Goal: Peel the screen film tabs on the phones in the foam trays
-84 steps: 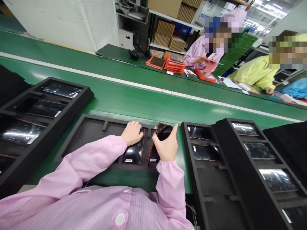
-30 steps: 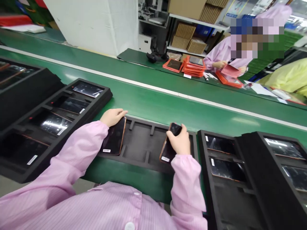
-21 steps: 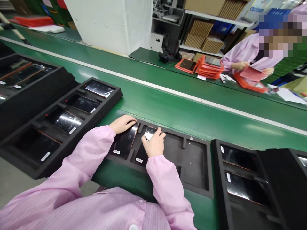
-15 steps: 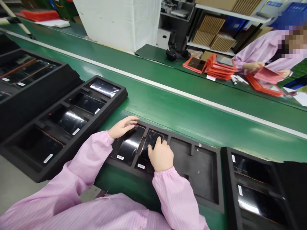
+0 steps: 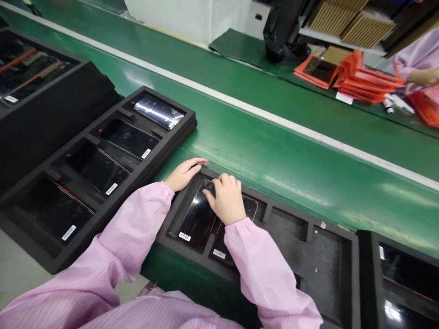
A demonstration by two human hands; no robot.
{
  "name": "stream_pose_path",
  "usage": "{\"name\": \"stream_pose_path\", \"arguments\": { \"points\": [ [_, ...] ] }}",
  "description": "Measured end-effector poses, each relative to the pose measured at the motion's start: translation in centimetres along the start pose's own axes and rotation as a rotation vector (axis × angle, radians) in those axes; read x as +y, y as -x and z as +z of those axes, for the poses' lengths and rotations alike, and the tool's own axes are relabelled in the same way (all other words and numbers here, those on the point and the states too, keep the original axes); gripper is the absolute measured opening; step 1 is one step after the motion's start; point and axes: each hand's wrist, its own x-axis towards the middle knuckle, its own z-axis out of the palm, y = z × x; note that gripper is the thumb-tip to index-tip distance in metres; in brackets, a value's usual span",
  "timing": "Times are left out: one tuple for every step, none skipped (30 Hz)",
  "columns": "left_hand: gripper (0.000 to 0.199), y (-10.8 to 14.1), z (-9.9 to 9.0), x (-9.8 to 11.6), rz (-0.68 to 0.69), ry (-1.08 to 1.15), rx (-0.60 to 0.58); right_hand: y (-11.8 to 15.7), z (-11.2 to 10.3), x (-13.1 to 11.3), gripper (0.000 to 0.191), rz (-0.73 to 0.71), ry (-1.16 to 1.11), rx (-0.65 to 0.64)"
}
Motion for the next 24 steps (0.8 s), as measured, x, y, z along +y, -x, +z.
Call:
{"name": "stream_pose_path", "arguments": {
  "points": [
    [0.031, -0.2, 0.2, 0.1, -0.001, 0.004, -0.012, 0.0, 0.1, 0.1, 0.031, -0.022, 0.002, 0.027],
    [0.031, -0.3, 0.3, 0.3, -0.002, 0.002, -0.019, 0.0, 0.2, 0.1, 0.029, -0.040, 0.015, 0.048],
    [0.030, -0.4, 0.3, 0.4, -0.001, -0.007, -0.024, 0.0, 0.3, 0.1, 0.026, -0.052, 0.033, 0.061],
    [0.030, -0.4, 0.3, 0.6, 0.001, -0.019, -0.030, -0.1, 0.3, 0.1, 0.024, -0.058, 0.047, 0.069],
    [0.030, -0.4, 0.3, 0.7, 0.005, -0.030, -0.037, -0.3, 0.3, 0.0, 0.022, -0.060, 0.049, 0.072],
    [0.030, -0.4, 0.2, 0.8, 0.008, -0.041, -0.042, -0.4, 0.3, 0.0, 0.022, -0.060, 0.031, 0.072],
    [0.030, -0.4, 0.1, 0.9, 0.010, -0.049, -0.045, -0.5, 0.3, 0.1, 0.020, -0.064, -0.006, 0.070],
    [0.030, -0.3, 0.0, 0.9, 0.009, -0.053, -0.048, -0.6, 0.2, 0.2, 0.018, -0.072, -0.060, 0.066],
    [0.029, -0.3, 0.0, 0.9, 0.008, -0.052, -0.048, -0.6, 0.1, 0.3, 0.015, -0.085, -0.120, 0.063],
    [0.029, -0.3, -0.1, 0.9, 0.008, -0.051, -0.049, -0.7, 0.0, 0.5, 0.012, -0.101, -0.176, 0.061],
    [0.029, -0.3, -0.1, 0.8, 0.009, -0.052, -0.048, -0.6, -0.2, 0.8, 0.009, -0.121, -0.222, 0.058],
    [0.028, -0.3, -0.1, 0.8, 0.011, -0.051, -0.049, -0.6, -0.5, 1.2, 0.010, -0.145, -0.260, 0.052],
    [0.028, -0.3, -0.2, 0.7, 0.015, -0.051, -0.049, -0.5, -0.8, 1.6, 0.013, -0.172, -0.296, 0.040],
    [0.027, -0.3, -0.2, 0.7, 0.018, -0.049, -0.049, -0.3, -1.1, 2.1, 0.016, -0.197, -0.339, 0.023],
    [0.027, -0.3, -0.2, 0.7, 0.019, -0.047, -0.049, -0.2, -1.5, 2.6, 0.018, -0.210, -0.397, -0.002],
    [0.026, -0.3, -0.2, 0.7, 0.018, -0.045, -0.051, 0.0, -1.8, 3.1, 0.019, -0.203, -0.467, -0.033],
    [0.026, -0.3, -0.2, 0.7, 0.018, -0.043, -0.052, 0.2, -2.1, 3.6, 0.019, -0.176, -0.541, -0.061],
    [0.026, -0.3, -0.2, 0.7, 0.017, -0.041, -0.053, 0.3, -2.3, 4.0, 0.019, -0.140, -0.610, -0.082],
    [0.026, -0.3, -0.3, 0.7, 0.017, -0.041, -0.055, 0.5, -2.6, 4.3, 0.019, -0.105, -0.669, -0.100],
    [0.026, -0.3, -0.3, 0.7, 0.017, -0.042, -0.055, 0.6, -2.7, 4.5, 0.020, -0.079, -0.713, -0.116],
    [0.026, -0.3, -0.3, 0.7, 0.016, -0.045, -0.054, 0.7, -2.8, 4.6, 0.020, -0.067, -0.741, -0.131],
    [0.026, -0.3, -0.3, 0.7, 0.013, -0.050, -0.055, 0.7, -2.9, 4.6, 0.021, -0.061, -0.761, -0.140],
    [0.026, -0.3, -0.3, 0.7, 0.008, -0.057, -0.058, 0.8, -2.9, 4.5, 0.021, -0.055, -0.774, -0.144],
    [0.026, -0.3, -0.3, 0.7, 0.002, -0.063, -0.062, 0.9, -3.0, 4.4, 0.020, -0.048, -0.778, -0.140]
  ]
}}
